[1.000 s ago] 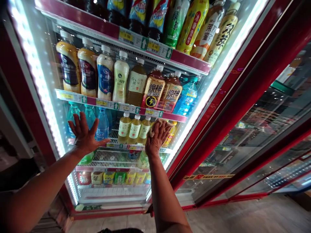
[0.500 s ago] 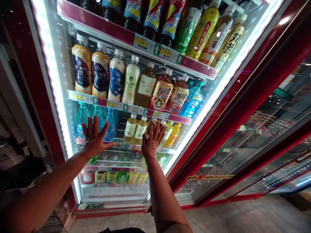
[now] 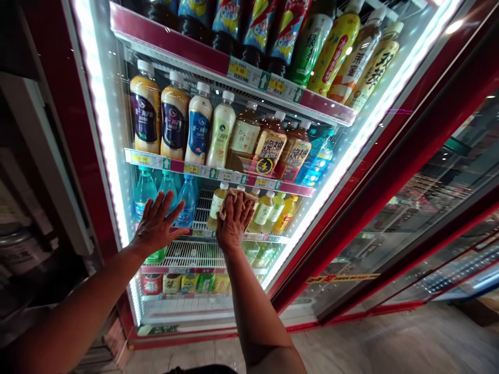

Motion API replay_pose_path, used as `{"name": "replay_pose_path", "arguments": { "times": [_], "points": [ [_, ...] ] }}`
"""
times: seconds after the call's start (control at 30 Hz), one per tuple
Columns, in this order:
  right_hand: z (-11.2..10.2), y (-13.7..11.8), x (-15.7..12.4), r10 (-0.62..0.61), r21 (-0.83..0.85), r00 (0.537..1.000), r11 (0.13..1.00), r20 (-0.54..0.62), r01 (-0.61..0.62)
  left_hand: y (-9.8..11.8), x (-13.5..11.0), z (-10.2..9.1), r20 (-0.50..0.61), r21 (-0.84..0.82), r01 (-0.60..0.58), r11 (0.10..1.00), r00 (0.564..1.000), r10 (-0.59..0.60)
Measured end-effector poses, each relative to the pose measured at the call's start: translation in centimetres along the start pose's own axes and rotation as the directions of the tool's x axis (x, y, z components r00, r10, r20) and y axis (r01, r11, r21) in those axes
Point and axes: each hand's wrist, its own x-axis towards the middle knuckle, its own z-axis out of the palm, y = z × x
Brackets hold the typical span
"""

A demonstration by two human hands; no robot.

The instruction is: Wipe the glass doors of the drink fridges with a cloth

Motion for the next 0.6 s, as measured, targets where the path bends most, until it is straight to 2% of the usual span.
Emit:
{"name": "replay_pose_path", "arguments": {
  "times": [0.07, 0.13, 0.2, 0.3, 0.4, 0.47, 0.53, 0.6],
  "points": [
    [-0.3, 0.6, -0.4, -0.023, -0.008, 0.999, 1.000, 0.031, 0.023, -0.4, -0.2, -0.3, 0.015, 0.002, -0.017, 1.000, 1.000, 0.017],
    [-0.8, 1.6, -0.1, 0.010, -0.012, 1.000, 1.000, 0.014, -0.010, -1.0, -0.4, -0.7, 0.031, 0.007, -0.008, 1.000, 1.000, 0.007],
    [-1.2, 1.9, 0.7, 0.094, -0.008, 0.994, 0.995, -0.052, -0.095, -1.7, -0.7, -1.2, 0.021, 0.012, 0.044, 0.999, 0.999, -0.044],
    [-1.0, 0.2, 1.7, 0.186, -0.012, 0.977, 0.982, -0.108, -0.188, -2.6, -1.1, -2.1, -0.056, 0.010, 0.181, 0.983, 0.982, -0.181],
    [-0.1, -2.7, 1.0, 0.078, -0.062, 0.997, 0.995, 0.027, -0.076, -3.3, -1.4, -2.9, -0.093, 0.012, 0.312, 0.950, 0.946, -0.310],
    [0.4, -3.8, 0.0, -0.017, -0.091, 0.994, 0.996, 0.111, 0.027, -3.8, -1.6, -3.3, -0.082, 0.024, 0.342, 0.940, 0.937, -0.339],
    [0.8, -4.1, -0.8, -0.064, -0.099, 0.990, 0.992, 0.123, 0.077, -4.1, -1.8, -3.6, -0.060, 0.035, 0.342, 0.939, 0.939, -0.339],
    [1.0, -4.2, -0.7, -0.061, -0.085, 0.995, 0.994, 0.082, 0.068, -4.4, -2.1, -3.8, -0.027, 0.044, 0.343, 0.938, 0.939, -0.343]
  ]
}}
